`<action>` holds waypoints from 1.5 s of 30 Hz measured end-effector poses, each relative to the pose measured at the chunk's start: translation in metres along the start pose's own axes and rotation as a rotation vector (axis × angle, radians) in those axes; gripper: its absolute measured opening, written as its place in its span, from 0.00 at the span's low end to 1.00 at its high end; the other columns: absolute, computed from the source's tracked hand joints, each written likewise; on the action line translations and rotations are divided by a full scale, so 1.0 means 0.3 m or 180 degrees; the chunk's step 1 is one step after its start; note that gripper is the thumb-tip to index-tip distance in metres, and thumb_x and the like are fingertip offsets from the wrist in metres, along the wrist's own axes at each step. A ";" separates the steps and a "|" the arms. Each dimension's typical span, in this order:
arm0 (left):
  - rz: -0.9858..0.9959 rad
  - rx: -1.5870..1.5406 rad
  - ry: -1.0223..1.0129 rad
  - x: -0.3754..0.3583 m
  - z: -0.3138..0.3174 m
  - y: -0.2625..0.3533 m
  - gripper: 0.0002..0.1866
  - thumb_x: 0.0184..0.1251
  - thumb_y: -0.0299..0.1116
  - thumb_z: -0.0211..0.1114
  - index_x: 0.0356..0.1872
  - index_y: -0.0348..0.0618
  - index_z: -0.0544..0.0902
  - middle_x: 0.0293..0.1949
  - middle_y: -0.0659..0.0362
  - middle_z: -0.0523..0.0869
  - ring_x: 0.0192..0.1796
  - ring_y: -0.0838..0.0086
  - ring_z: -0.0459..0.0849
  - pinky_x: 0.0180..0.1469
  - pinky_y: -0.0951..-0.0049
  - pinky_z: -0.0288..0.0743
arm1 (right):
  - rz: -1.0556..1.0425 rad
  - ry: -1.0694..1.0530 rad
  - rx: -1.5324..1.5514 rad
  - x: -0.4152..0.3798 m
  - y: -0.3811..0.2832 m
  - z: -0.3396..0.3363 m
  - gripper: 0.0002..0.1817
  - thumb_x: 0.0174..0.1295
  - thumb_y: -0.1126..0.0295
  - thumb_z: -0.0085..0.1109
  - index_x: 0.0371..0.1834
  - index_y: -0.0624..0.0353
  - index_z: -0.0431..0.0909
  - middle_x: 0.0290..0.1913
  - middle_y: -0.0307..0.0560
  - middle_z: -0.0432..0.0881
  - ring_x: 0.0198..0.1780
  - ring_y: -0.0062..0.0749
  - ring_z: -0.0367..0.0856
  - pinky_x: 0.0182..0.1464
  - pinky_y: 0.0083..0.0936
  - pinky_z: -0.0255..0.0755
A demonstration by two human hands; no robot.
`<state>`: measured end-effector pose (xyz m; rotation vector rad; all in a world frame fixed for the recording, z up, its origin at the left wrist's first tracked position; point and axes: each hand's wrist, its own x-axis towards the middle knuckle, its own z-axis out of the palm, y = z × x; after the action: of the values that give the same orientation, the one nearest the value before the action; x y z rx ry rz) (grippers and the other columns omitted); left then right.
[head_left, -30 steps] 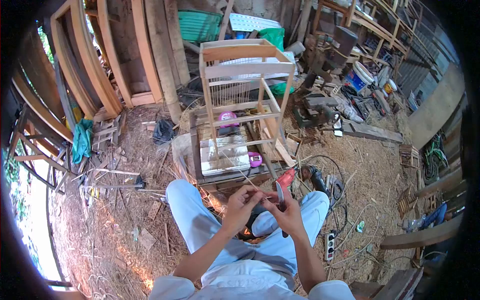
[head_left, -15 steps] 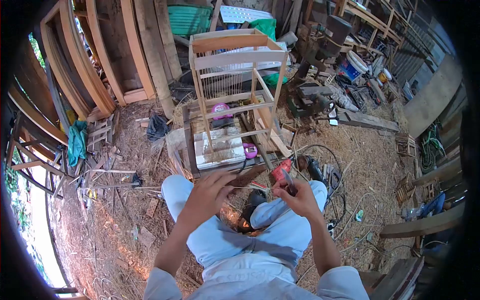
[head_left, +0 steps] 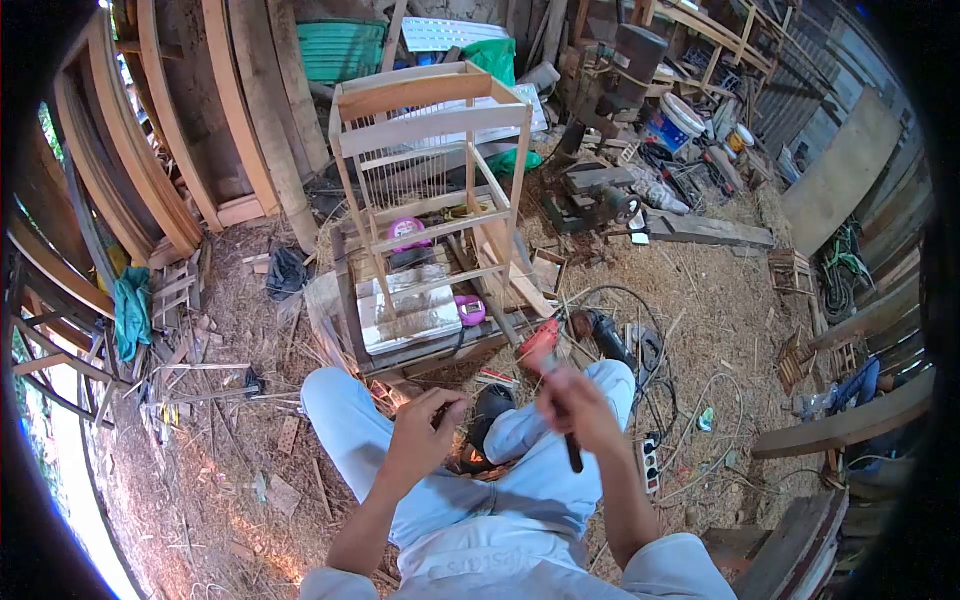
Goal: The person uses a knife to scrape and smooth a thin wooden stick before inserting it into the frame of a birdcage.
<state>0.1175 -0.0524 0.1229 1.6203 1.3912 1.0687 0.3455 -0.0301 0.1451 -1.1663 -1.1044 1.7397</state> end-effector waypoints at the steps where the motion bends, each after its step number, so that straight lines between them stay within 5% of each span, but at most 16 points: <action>1: 0.0001 -0.0013 -0.0026 0.001 0.003 0.023 0.04 0.60 0.24 0.62 0.35 0.35 0.80 0.28 0.54 0.81 0.28 0.71 0.80 0.32 0.73 0.73 | 0.0085 -0.0278 -0.0217 -0.005 0.022 0.047 0.21 0.72 0.60 0.41 0.65 0.53 0.65 0.23 0.31 0.70 0.19 0.11 0.60 0.19 0.12 0.54; 4: 0.0053 0.0396 -0.0186 -0.002 0.026 0.068 0.05 0.60 0.26 0.62 0.36 0.36 0.80 0.31 0.52 0.81 0.30 0.63 0.81 0.32 0.70 0.72 | 0.0105 -0.0917 0.0240 0.037 0.082 0.117 0.20 0.72 0.64 0.41 0.63 0.58 0.66 0.22 0.31 0.69 0.18 0.11 0.59 0.19 0.11 0.54; 8: 0.0416 0.0286 0.0142 -0.037 0.042 0.068 0.04 0.57 0.20 0.61 0.33 0.34 0.80 0.27 0.51 0.79 0.29 0.63 0.79 0.31 0.69 0.71 | 0.0202 -0.0642 0.0426 0.061 0.046 0.076 0.16 0.71 0.64 0.43 0.47 0.65 0.77 0.22 0.31 0.68 0.18 0.12 0.59 0.18 0.11 0.52; 12: 0.0460 0.0435 -0.0045 -0.083 0.023 0.072 0.09 0.56 0.15 0.56 0.37 0.36 0.77 0.31 0.50 0.79 0.32 0.56 0.81 0.34 0.64 0.73 | 0.0140 -0.0702 -0.0019 0.048 0.028 0.026 0.16 0.71 0.65 0.44 0.44 0.65 0.78 0.22 0.30 0.68 0.18 0.12 0.59 0.18 0.12 0.53; 16: 0.0389 0.0525 -0.0076 -0.110 0.007 0.040 0.11 0.53 0.13 0.55 0.37 0.36 0.77 0.32 0.50 0.78 0.33 0.55 0.81 0.34 0.64 0.74 | 0.0147 -0.0055 -0.0154 0.037 0.021 -0.046 0.15 0.67 0.63 0.52 0.41 0.65 0.80 0.20 0.29 0.70 0.17 0.11 0.58 0.17 0.12 0.49; 21: 0.0645 0.0525 0.0101 -0.123 -0.003 0.012 0.10 0.55 0.13 0.57 0.36 0.37 0.79 0.27 0.52 0.78 0.28 0.64 0.79 0.31 0.71 0.72 | 0.0371 -0.0200 -0.0001 0.041 0.011 -0.164 0.13 0.69 0.64 0.48 0.37 0.61 0.80 0.22 0.31 0.71 0.18 0.11 0.59 0.17 0.12 0.49; 23: 0.0120 0.0614 0.0533 -0.122 -0.103 -0.029 0.07 0.58 0.15 0.58 0.34 0.36 0.80 0.26 0.54 0.80 0.26 0.72 0.78 0.29 0.74 0.71 | -0.0242 0.1578 -0.0690 0.045 0.005 -0.332 0.15 0.69 0.62 0.47 0.36 0.61 0.78 0.19 0.30 0.68 0.17 0.10 0.58 0.17 0.13 0.49; 25: -0.0036 0.0672 0.0634 -0.091 -0.163 -0.040 0.05 0.58 0.19 0.59 0.34 0.38 0.79 0.28 0.52 0.82 0.29 0.65 0.82 0.32 0.72 0.73 | -0.0421 0.1450 0.0213 0.015 -0.050 -0.379 0.19 0.70 0.57 0.45 0.33 0.61 0.77 0.15 0.28 0.61 0.14 0.11 0.53 0.14 0.14 0.45; 27: -0.0096 0.0328 0.0281 -0.074 -0.113 -0.064 0.04 0.61 0.19 0.59 0.35 0.36 0.81 0.26 0.56 0.82 0.27 0.77 0.78 0.31 0.77 0.71 | -0.0048 0.1129 -0.0324 0.032 -0.034 -0.270 0.21 0.70 0.53 0.44 0.37 0.61 0.77 0.13 0.28 0.58 0.12 0.13 0.52 0.14 0.15 0.44; 29: 0.0207 0.0296 0.0353 -0.040 -0.027 -0.031 0.04 0.61 0.22 0.60 0.35 0.37 0.81 0.26 0.56 0.82 0.28 0.77 0.80 0.32 0.77 0.72 | -0.0024 0.0247 -0.1625 0.037 -0.007 -0.131 0.22 0.71 0.52 0.40 0.52 0.56 0.76 0.17 0.28 0.61 0.16 0.14 0.56 0.18 0.14 0.50; 32: 0.0151 0.0030 0.0385 -0.012 0.055 0.040 0.04 0.61 0.24 0.61 0.36 0.38 0.79 0.29 0.51 0.82 0.26 0.65 0.80 0.30 0.71 0.71 | -0.0172 -0.0924 -0.0124 0.060 0.064 0.028 0.21 0.71 0.63 0.44 0.66 0.50 0.63 0.23 0.31 0.67 0.21 0.12 0.61 0.21 0.12 0.55; 35: 0.0290 0.0159 0.0185 -0.018 0.075 0.063 0.03 0.60 0.24 0.62 0.34 0.36 0.80 0.23 0.53 0.81 0.24 0.71 0.79 0.28 0.73 0.71 | 0.0109 -0.1296 0.0266 0.078 0.047 0.084 0.17 0.71 0.64 0.44 0.61 0.54 0.68 0.22 0.31 0.68 0.21 0.11 0.61 0.20 0.12 0.53; 36: 0.0408 0.0081 0.0201 -0.019 0.073 0.059 0.04 0.59 0.24 0.62 0.34 0.36 0.79 0.22 0.51 0.80 0.21 0.70 0.78 0.26 0.72 0.71 | 0.0024 -0.1119 0.0125 0.086 0.063 0.081 0.12 0.70 0.64 0.46 0.48 0.58 0.75 0.22 0.31 0.69 0.20 0.11 0.61 0.20 0.12 0.53; 39: 0.0014 0.0150 -0.0128 -0.040 0.043 0.076 0.04 0.59 0.24 0.62 0.35 0.36 0.79 0.22 0.51 0.80 0.21 0.69 0.78 0.26 0.71 0.70 | -0.0050 -0.1137 -0.0324 0.079 0.034 0.061 0.12 0.69 0.64 0.48 0.34 0.59 0.76 0.22 0.31 0.70 0.20 0.11 0.61 0.19 0.12 0.53; 42: 0.0197 0.0301 -0.0119 -0.065 0.033 0.078 0.04 0.60 0.23 0.60 0.36 0.38 0.79 0.28 0.49 0.81 0.30 0.56 0.81 0.32 0.66 0.73 | -0.0009 -0.0864 -0.0317 0.071 0.024 0.032 0.14 0.68 0.63 0.50 0.37 0.64 0.79 0.21 0.31 0.71 0.18 0.11 0.60 0.19 0.11 0.51; 45: 0.0370 0.0224 -0.0111 -0.100 0.018 0.036 0.05 0.59 0.21 0.60 0.36 0.38 0.79 0.30 0.50 0.81 0.33 0.57 0.82 0.33 0.65 0.74 | 0.0011 -0.0476 -0.0046 0.071 0.011 -0.034 0.15 0.66 0.63 0.54 0.38 0.66 0.81 0.19 0.33 0.70 0.17 0.11 0.59 0.18 0.12 0.49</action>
<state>0.1246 -0.0838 0.1268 1.7811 1.3390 1.0632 0.3484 -0.0095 0.1338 -1.0607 -1.2055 1.8488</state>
